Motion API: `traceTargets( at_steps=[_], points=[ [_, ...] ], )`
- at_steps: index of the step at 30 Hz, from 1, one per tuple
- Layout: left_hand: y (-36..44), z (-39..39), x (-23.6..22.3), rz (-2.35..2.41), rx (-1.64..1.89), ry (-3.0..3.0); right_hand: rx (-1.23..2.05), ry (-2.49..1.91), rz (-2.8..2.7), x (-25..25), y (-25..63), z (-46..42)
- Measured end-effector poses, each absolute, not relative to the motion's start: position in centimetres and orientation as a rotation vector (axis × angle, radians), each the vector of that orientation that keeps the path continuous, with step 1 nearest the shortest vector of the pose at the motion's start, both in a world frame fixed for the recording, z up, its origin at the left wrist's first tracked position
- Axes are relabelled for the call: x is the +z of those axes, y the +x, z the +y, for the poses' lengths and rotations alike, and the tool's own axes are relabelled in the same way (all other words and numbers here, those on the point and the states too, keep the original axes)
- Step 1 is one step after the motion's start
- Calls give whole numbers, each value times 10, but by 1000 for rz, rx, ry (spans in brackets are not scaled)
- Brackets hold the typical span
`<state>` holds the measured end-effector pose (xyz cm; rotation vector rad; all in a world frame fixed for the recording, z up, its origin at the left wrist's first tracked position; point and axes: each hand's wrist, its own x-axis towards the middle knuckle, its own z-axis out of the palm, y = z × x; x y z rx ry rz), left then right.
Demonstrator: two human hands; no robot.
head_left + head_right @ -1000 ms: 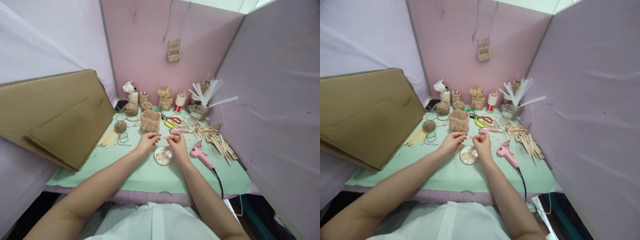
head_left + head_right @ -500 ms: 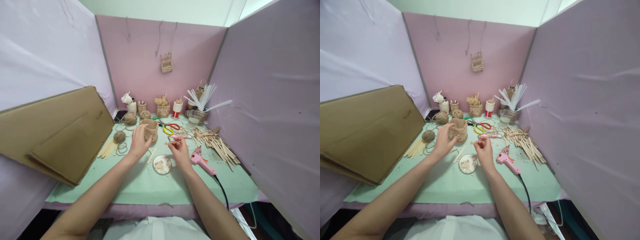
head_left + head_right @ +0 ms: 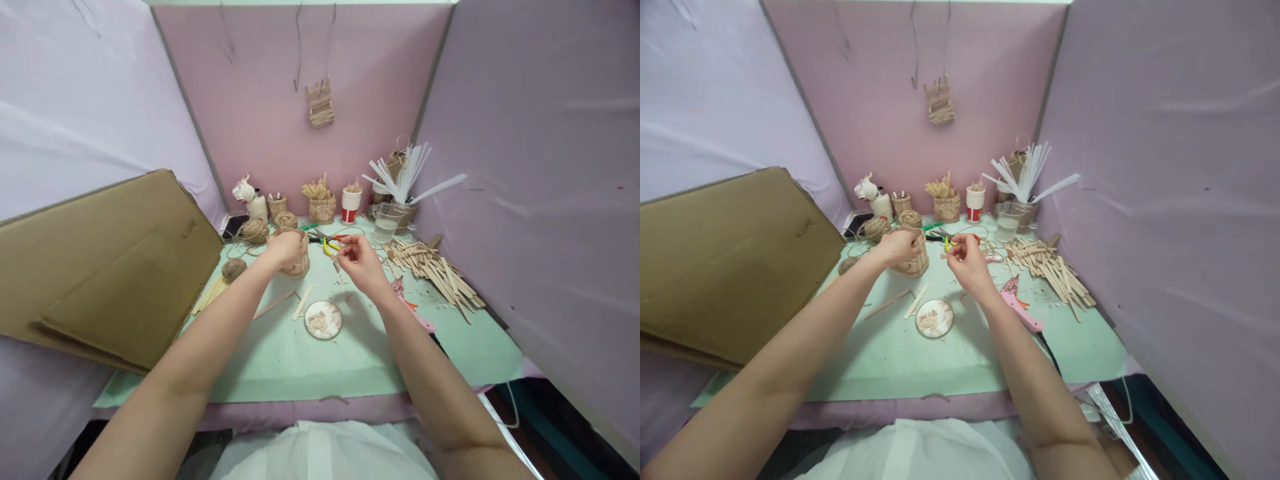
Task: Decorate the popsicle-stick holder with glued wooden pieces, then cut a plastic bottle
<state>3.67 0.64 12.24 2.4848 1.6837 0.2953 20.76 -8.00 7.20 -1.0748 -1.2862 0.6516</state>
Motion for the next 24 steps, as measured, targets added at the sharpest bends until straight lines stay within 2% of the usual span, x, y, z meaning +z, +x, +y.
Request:
traceTargets(
  at_steps=[5,10,19,24],
  points=[
    [3,12,153,1509,343,2429,643,-1074,-1513,98,210,-62],
    [-11,5,179,1242,449,2239,577,-1077,-1735,143,198,-48],
    [-12,-3,174,914,554,2088,242,-1273,-2236,185,179,-57],
    [-19,-2,171,879,631,2098,220,-1344,-2281,188,167,-58]
  ],
)
